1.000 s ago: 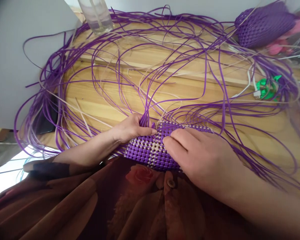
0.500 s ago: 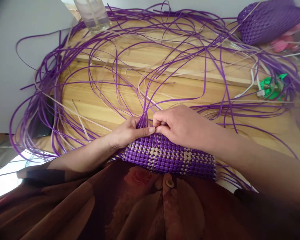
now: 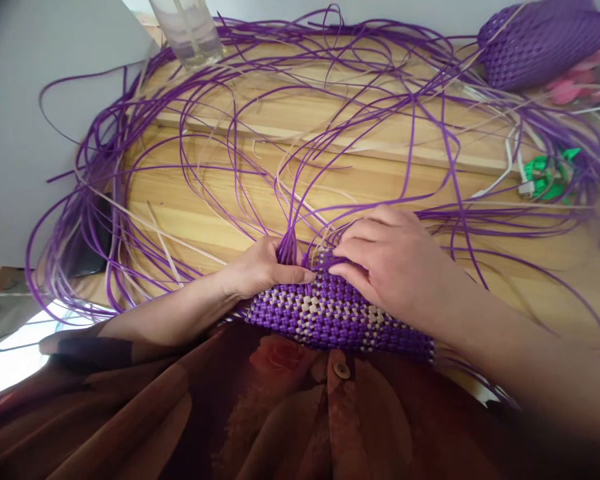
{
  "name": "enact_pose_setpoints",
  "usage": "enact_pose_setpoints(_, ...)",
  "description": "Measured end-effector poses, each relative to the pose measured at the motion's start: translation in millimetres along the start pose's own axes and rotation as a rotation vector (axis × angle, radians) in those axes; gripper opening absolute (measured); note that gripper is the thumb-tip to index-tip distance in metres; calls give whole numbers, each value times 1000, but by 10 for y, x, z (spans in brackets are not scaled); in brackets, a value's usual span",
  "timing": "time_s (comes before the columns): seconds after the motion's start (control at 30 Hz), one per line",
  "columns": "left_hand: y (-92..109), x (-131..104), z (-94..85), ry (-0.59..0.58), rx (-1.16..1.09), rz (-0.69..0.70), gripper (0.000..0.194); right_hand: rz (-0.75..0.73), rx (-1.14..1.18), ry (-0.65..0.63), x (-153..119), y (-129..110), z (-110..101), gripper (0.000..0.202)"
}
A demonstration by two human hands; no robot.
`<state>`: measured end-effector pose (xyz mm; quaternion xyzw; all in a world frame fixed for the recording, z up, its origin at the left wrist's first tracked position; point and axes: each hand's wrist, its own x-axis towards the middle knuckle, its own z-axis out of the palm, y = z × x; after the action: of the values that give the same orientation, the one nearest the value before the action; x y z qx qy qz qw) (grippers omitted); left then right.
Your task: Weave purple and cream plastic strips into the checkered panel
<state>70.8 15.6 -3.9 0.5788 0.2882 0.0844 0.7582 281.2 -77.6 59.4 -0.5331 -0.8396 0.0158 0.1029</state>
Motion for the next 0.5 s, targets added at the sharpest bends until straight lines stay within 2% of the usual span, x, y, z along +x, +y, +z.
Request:
enact_pose_setpoints(0.1, -4, 6, -2, -5, 11, 0, 32, 29, 63, -83, -98, -66, -35, 20)
enact_pose_setpoints(0.2, -2, 7, -4, 7, 20, -3, 32, 6, 225, -123, -115, -228, -129, 16)
enact_pose_setpoints(0.33, -8, 16, -10, 28, -1, -1, 33, -69, 408, -145, 2, -401, -190, 18)
enact_pose_setpoints(0.4, -18, 24, -17, 20, 1, 21, 33, -77, 480, -172, 90, -410, -162, 17)
enact_pose_setpoints(0.5, -30, 30, -30, -7, 21, 29, 33, -51, 535, -121, 187, -354, -89, 14)
